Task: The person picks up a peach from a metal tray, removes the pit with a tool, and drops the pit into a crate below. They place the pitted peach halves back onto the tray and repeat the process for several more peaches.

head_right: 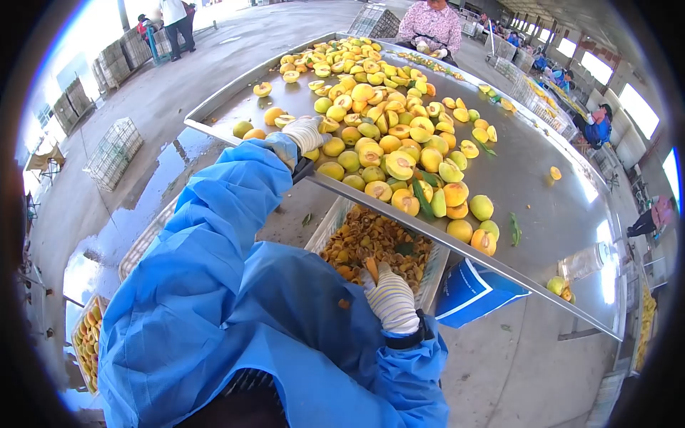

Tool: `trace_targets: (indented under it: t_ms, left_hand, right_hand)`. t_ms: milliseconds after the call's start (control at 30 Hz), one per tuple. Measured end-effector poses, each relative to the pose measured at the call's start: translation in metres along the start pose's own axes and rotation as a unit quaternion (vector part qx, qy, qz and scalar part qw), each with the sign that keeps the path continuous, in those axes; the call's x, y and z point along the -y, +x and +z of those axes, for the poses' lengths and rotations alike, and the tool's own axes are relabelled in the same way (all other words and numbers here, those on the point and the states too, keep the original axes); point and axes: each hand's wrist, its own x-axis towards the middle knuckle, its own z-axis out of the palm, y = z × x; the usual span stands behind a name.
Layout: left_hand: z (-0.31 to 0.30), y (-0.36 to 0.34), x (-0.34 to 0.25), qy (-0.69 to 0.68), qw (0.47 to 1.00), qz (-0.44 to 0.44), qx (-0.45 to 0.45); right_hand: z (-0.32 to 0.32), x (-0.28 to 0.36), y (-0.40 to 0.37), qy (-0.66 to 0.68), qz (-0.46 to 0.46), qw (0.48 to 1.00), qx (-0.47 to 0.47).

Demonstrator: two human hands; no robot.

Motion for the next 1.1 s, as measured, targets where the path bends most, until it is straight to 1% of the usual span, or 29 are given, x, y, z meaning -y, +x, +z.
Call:
trace_targets:
  t_ms: [67,100,167,233,267,300,400,433,467,500,533,567,633,667,700,767,800,833,900,933,1000,1033,1100]
  left_hand:
    - [-0.004,-0.003,-0.021,0.066,0.995,0.015,-0.08]
    - [0.001,0.006,-0.029,0.01,0.994,0.09,-0.062]
    - [0.021,0.026,-0.043,-0.105,0.966,0.234,-0.021]
    - [0.032,0.024,-0.066,-0.033,0.963,0.268,0.009]
    - [0.031,0.022,-0.078,-0.032,0.967,0.227,0.115]
    - [0.031,0.018,-0.087,0.006,0.963,0.238,0.128]
    - [0.026,0.01,-0.09,-0.078,0.976,0.176,0.103]
    - [0.025,0.007,-0.087,-0.109,0.978,0.156,0.089]
    - [0.025,0.001,-0.085,-0.191,0.975,0.105,0.046]
    - [0.022,-0.011,-0.076,-0.329,0.937,0.117,0.002]
    - [0.015,-0.031,-0.076,-0.539,0.839,0.045,0.064]
    - [0.007,-0.054,-0.077,-0.714,0.688,-0.032,0.122]
    - [0.001,-0.103,-0.081,-0.803,0.57,-0.04,0.167]
    - [0.009,-0.126,-0.084,-0.825,0.537,-0.023,0.176]
    - [0.005,-0.151,-0.09,-0.827,0.515,-0.023,0.224]
    - [0.023,-0.175,-0.097,-0.827,0.503,-0.014,0.252]
    - [0.024,-0.197,-0.105,-0.859,0.433,-0.03,0.272]
    - [0.029,-0.201,-0.117,-0.896,0.363,-0.035,0.253]
    - [0.04,-0.198,-0.121,-0.911,0.29,-0.048,0.29]
    - [0.04,-0.201,-0.123,-0.906,0.312,-0.058,0.279]
    - [0.032,-0.203,-0.125,-0.896,0.358,-0.076,0.252]
    - [0.036,-0.201,-0.124,-0.898,0.355,-0.08,0.246]
    - [0.042,-0.197,-0.118,-0.903,0.351,-0.09,0.233]
  right_hand:
    - [0.001,-0.001,0.002,0.0,-0.008,1.0,-0.005]
    - [0.003,-0.001,0.003,0.002,-0.012,1.0,-0.006]
    - [0.005,0.001,0.005,0.0,-0.009,1.0,-0.005]
    - [0.003,0.005,0.007,0.005,-0.01,1.0,0.007]
    - [0.007,0.001,0.008,0.007,-0.015,1.0,-0.009]
    - [0.01,-0.004,0.008,0.016,-0.027,0.999,-0.027]
    - [0.016,-0.015,0.007,0.059,-0.052,0.994,-0.072]
    - [0.017,-0.018,0.006,0.1,-0.045,0.991,-0.08]
    - [0.018,-0.021,0.007,0.141,-0.04,0.985,-0.088]
    - [0.019,-0.02,0.008,0.183,-0.037,0.978,-0.096]
    - [0.013,-0.013,0.006,0.243,-0.045,0.965,-0.092]
    - [0.001,-0.002,-0.001,0.302,-0.052,0.948,-0.088]
    - [-0.008,0.013,-0.005,0.402,-0.066,0.909,-0.088]
    - [-0.007,0.017,-0.005,0.442,-0.07,0.889,-0.094]
    - [-0.005,0.019,-0.006,0.451,-0.069,0.884,-0.101]
    - [0.0,0.021,-0.007,0.47,-0.068,0.872,-0.116]
    - [0.004,0.019,-0.006,0.45,-0.074,0.881,-0.125]
    - [0.006,0.016,-0.004,0.444,-0.073,0.883,-0.136]
    - [0.011,0.01,-0.001,0.431,-0.072,0.886,-0.157]
    - [0.011,0.009,0.0,0.448,-0.075,0.877,-0.156]
    - [0.011,0.005,0.001,0.392,-0.09,0.901,-0.166]
    - [0.011,0.004,0.001,0.363,-0.097,0.911,-0.172]
    - [0.007,0.007,-0.002,0.243,-0.104,0.946,-0.189]
